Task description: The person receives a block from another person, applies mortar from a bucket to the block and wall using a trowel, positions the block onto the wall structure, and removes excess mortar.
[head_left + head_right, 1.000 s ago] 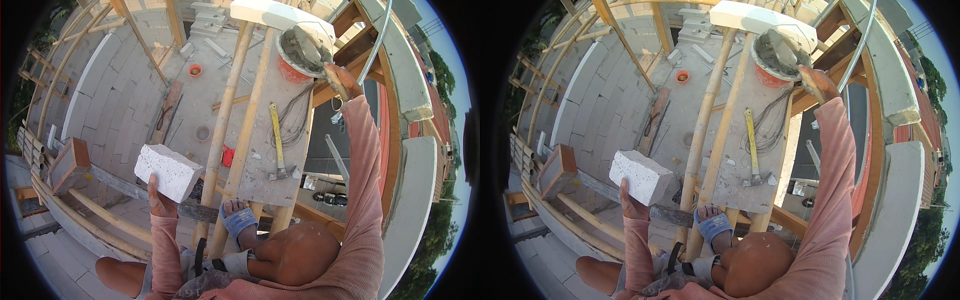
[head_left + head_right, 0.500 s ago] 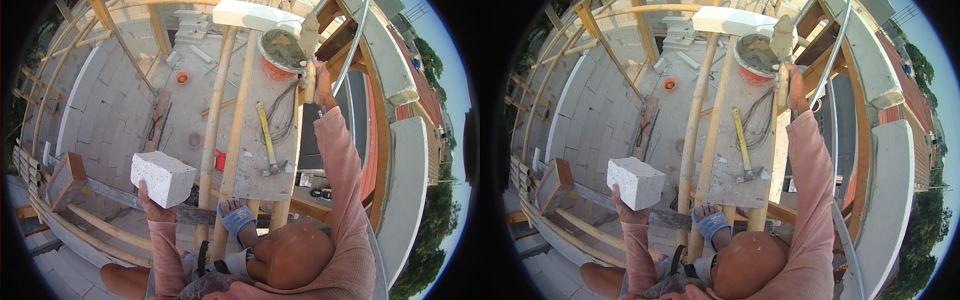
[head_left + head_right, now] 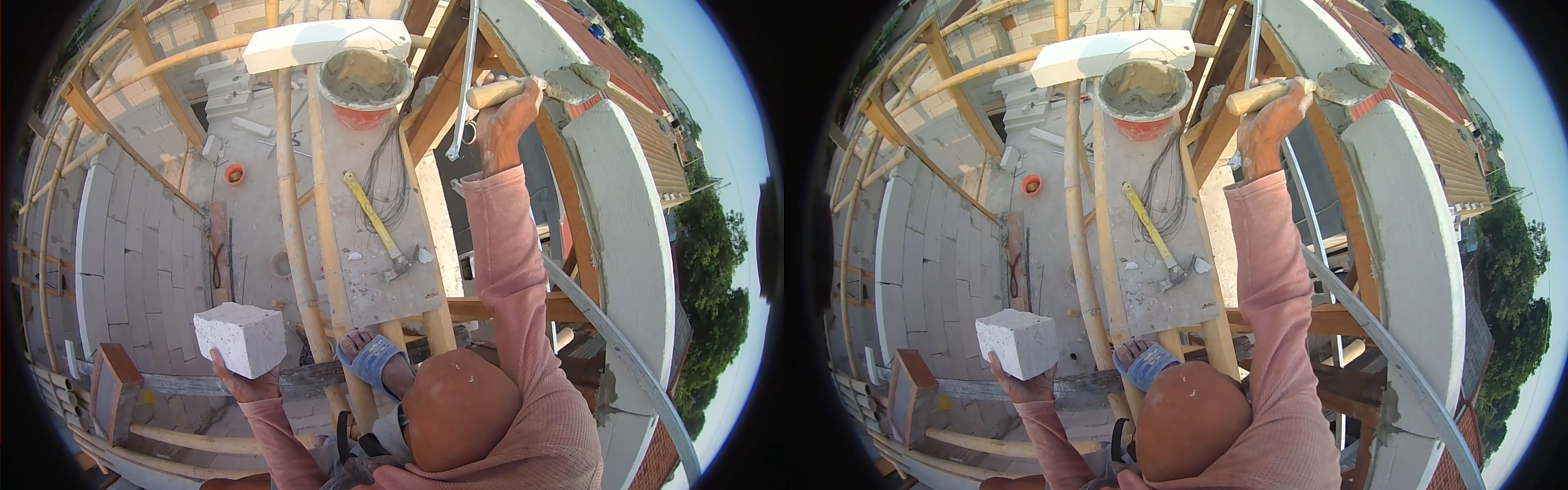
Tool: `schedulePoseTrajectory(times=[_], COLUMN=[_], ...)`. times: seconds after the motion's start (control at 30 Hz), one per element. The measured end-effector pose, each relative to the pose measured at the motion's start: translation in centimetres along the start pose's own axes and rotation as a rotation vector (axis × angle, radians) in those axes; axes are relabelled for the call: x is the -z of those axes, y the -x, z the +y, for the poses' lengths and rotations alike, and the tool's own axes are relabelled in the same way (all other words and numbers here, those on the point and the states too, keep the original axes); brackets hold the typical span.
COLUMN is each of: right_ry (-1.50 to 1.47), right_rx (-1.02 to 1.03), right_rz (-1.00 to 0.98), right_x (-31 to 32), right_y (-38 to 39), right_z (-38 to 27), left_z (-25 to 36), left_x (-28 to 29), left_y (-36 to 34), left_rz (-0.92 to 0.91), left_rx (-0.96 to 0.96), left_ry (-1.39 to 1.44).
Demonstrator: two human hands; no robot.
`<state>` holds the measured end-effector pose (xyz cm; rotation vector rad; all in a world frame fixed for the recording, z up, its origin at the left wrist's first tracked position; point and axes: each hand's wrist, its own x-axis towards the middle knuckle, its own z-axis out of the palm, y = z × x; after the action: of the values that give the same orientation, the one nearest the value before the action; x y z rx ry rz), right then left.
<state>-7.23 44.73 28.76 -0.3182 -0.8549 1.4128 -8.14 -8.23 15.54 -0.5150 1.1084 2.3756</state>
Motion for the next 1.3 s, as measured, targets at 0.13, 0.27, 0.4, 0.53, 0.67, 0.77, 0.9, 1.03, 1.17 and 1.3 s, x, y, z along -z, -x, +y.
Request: schedulePoseTrajectory(times=[0.13, 0.27, 0.4, 0.53, 0.67, 0.77, 0.9, 1.03, 1.17, 1.3], right_ry=[0.121, 0.183, 0.167, 0.387, 0.458, 0.554, 0.790, 0.806, 0.782, 0.564], right_rx=[-0.035, 0.020, 0.022, 0.054, 0.113, 0.177, 0.181, 0.305, 0.354, 0.230], right_rz=[0.126, 0.279, 0.319, 0.408, 0.352, 0.283, 0.217, 0.132, 0.075, -0.132], right_x=[0.9, 0.9, 1.3, -1.0, -3.9, -4.1, -6.9, -7.5, -6.9, -6.5], right_y=[-4.1, -7.1, -10.2, -11.1, -11.2, -14.3, -9.3, -8.3, -6.6, -1.2], right_z=[1.1, 3.7, 6.6, 6.9, 5.0, 4.1, 7.9, 6.5, 6.5, 10.3], left_z=[0.4, 0.4, 0.1, 0.2, 0.1, -0.8, 0.6, -0.2, -0.6, 0.1], left_x=[0.6, 0.1, -0.1, 0.0, 0.0, -0.4, 0.7, 0.4, 0.1, 0.8], left_y=[0.0, 0.0, -0.3, -0.3, -0.4, -0.5, -0.2, -0.2, 0.0, -0.3], left_rz=[-0.004, 0.055, 0.030, 0.036, 0.017, 0.001, -0.002, -0.013, -0.022, -0.005], left_rx=[-0.007, -0.017, -0.031, -0.049, -0.041, -0.007, -0.046, -0.015, -0.004, -0.021], left_ry=[0.006, 0.026, 0.047, 0.041, 0.053, 0.072, 0.037, 0.055, 0.064, 0.047])
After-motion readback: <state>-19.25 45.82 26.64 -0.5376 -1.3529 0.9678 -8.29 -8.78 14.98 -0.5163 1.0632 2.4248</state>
